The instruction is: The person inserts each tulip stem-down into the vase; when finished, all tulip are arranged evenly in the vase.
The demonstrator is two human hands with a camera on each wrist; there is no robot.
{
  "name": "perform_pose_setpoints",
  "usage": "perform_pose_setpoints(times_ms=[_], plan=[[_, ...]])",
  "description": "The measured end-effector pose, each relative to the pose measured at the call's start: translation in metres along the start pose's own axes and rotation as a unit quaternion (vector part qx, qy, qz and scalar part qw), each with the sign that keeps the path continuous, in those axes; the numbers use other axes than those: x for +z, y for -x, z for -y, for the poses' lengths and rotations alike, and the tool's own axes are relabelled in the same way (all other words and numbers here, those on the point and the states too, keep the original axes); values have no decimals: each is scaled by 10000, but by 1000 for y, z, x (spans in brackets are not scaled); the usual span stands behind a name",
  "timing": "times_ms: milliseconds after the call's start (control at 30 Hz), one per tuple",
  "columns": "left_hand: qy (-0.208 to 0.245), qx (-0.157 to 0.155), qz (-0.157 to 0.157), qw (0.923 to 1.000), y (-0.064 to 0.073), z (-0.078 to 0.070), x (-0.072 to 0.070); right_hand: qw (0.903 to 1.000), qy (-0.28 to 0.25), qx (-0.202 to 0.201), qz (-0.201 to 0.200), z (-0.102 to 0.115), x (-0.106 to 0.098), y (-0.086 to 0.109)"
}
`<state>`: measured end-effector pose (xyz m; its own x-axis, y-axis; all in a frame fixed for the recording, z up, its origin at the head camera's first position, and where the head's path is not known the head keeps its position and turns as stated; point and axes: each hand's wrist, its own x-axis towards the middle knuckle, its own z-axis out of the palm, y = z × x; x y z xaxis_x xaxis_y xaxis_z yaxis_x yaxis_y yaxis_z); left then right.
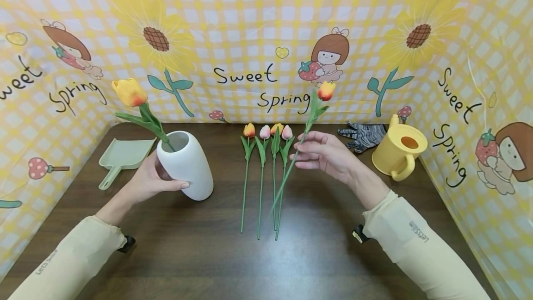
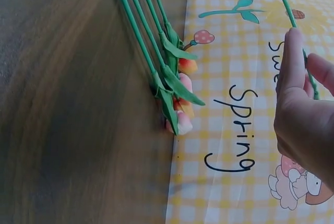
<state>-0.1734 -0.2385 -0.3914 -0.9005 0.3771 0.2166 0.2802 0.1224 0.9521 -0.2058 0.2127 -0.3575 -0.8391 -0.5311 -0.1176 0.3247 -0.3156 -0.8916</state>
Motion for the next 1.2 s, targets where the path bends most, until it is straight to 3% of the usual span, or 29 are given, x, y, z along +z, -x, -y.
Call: perform_pose_setpoints(times_ms=[300, 567, 833, 1200], plan=[[-35, -43, -8, 10000, 0, 0, 2, 9974, -395, -595, 23, -6, 6, 1], [-132, -68, -24, 9999, 1, 0, 0, 9927, -563, -1069, -7, 4, 21, -2], [-23, -36, -16, 10000, -3, 24, -8, 9812, -943, -1679, 107, 24, 38, -5], [-17, 24, 21, 10000, -3, 25, -9, 9711, -1167, -2082, -72, 33, 66, -20]])
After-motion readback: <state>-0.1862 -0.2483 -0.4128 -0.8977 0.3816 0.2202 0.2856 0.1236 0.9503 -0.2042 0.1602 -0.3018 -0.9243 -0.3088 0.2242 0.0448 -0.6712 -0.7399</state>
